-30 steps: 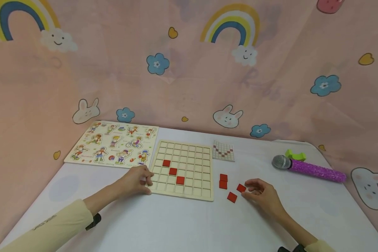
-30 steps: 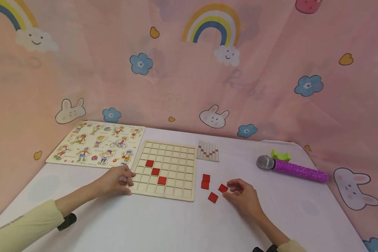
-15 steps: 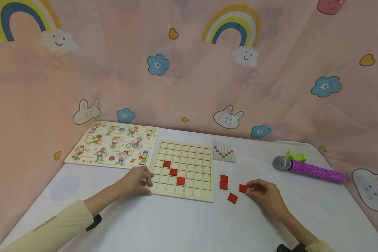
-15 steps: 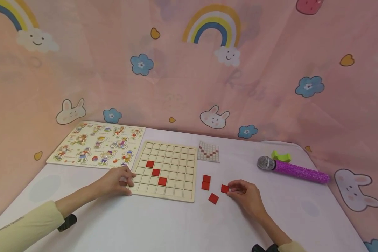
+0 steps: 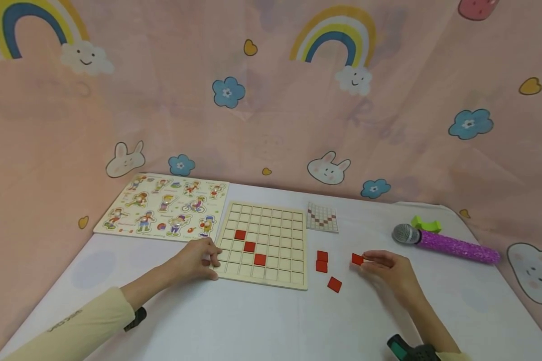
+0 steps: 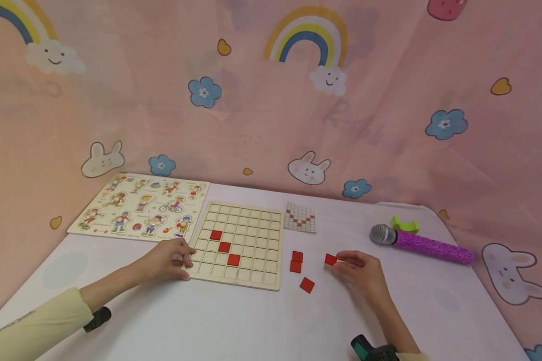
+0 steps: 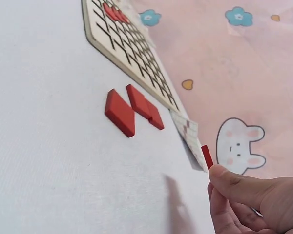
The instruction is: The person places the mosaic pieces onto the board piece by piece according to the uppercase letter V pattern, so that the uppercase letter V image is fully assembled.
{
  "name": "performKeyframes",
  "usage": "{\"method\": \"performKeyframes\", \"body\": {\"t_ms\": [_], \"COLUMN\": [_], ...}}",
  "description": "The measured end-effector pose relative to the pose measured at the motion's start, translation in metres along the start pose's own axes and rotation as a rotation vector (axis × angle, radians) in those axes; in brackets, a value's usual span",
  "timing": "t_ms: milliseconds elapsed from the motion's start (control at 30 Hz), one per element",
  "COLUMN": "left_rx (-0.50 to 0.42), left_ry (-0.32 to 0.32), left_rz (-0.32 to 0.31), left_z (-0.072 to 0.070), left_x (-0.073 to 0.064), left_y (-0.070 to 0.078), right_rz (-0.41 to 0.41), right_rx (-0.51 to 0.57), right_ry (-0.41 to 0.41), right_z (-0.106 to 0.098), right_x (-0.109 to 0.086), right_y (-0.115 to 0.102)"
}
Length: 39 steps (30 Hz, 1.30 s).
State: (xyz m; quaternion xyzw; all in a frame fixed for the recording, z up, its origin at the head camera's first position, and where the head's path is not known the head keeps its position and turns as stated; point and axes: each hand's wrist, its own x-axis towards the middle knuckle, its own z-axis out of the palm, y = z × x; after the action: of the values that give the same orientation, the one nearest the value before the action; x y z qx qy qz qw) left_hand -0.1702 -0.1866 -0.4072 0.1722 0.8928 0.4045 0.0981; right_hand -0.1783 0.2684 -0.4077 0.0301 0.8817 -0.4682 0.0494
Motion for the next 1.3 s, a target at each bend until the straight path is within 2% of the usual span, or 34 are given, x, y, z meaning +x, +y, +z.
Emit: {"method": "performKeyframes", "body": {"t_ms": [167, 400, 567, 900, 1300], "left_rx": [-0.001, 0.003, 0.001, 0.022, 0.011], "left_ry": [0.0, -0.007, -0.01, -0.007, -0.013], "left_rz": [0.009, 0.057, 0.052, 0.046, 0.033], "left_z": [0.0, 0.0, 0.0, 0.0, 0.0], "left_x": [0.0, -0.001, -0.001, 0.002, 0.002], "left_y": [-0.001, -0.001, -0.002, -0.003, -0.003], "right_rz": [0.009, -0.012, -0.036, -0.022, 0.006], "right_rx": [0.043, 0.054, 0.079, 0.133, 0.174], "right_ry": [0.006, 0.005, -0.025, -0.053, -0.042], "right_z": [-0.002, 0.002, 0.009, 0.03, 0.064], "right_x": [0.002, 0.007, 0.012, 0.025, 0.041], "right_y": [-0.004, -0.011, -0.018, -0.035, -0.055]}}
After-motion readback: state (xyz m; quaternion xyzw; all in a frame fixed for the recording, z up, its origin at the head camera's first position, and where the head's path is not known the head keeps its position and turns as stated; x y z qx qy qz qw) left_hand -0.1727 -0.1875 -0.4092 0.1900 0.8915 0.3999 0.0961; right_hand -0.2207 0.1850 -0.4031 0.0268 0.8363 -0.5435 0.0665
